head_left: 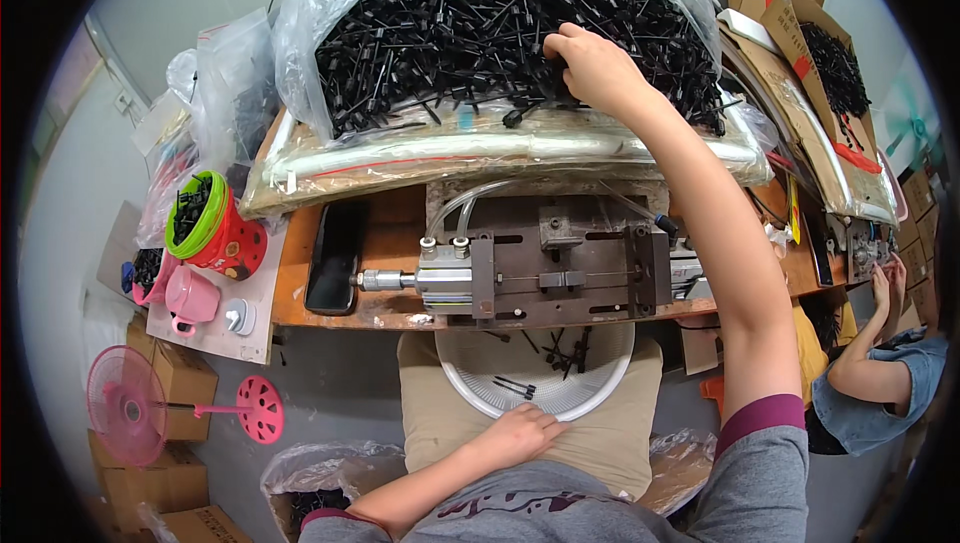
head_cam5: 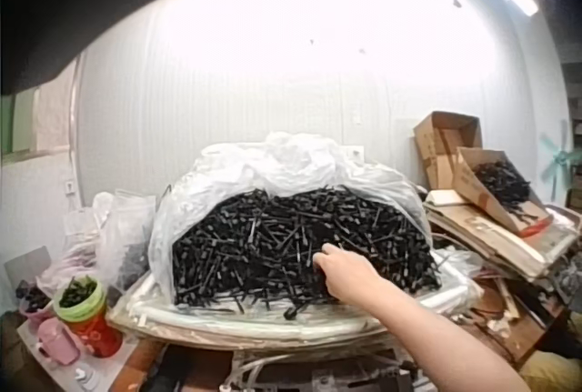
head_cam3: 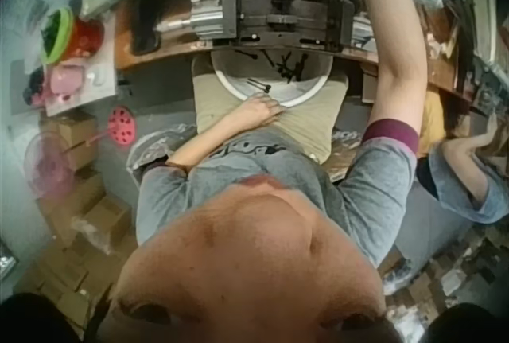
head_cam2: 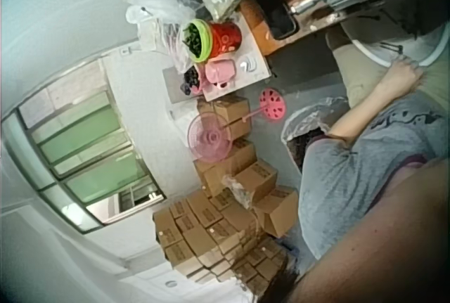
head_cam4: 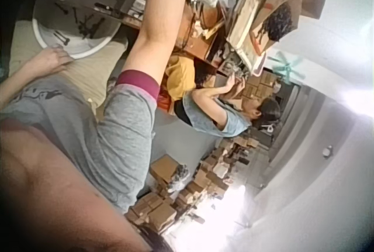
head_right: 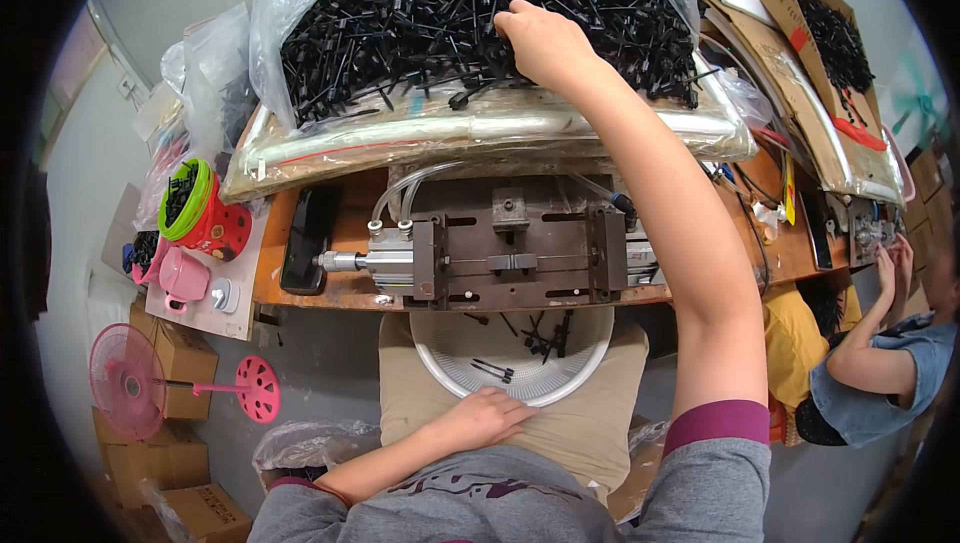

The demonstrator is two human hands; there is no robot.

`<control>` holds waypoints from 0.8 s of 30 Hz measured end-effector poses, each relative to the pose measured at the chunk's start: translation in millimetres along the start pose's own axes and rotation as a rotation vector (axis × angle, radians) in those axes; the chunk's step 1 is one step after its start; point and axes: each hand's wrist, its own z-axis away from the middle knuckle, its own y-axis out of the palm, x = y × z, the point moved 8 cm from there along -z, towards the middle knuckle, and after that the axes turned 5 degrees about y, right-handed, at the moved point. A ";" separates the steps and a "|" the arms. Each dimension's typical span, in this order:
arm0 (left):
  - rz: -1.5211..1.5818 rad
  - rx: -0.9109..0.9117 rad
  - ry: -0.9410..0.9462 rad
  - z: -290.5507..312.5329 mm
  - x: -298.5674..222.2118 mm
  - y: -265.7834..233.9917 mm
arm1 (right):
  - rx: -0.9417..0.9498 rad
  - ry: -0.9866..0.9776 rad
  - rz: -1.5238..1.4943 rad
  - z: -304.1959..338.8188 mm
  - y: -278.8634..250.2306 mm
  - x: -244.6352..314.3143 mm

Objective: Assembling wire connectors by manually placing components into a pneumatic press machine.

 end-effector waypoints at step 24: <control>-0.363 -1.006 0.075 -62.3 -30.8 -271.5 | 0.337 0.424 -1.140 144.7 -46.2 32.5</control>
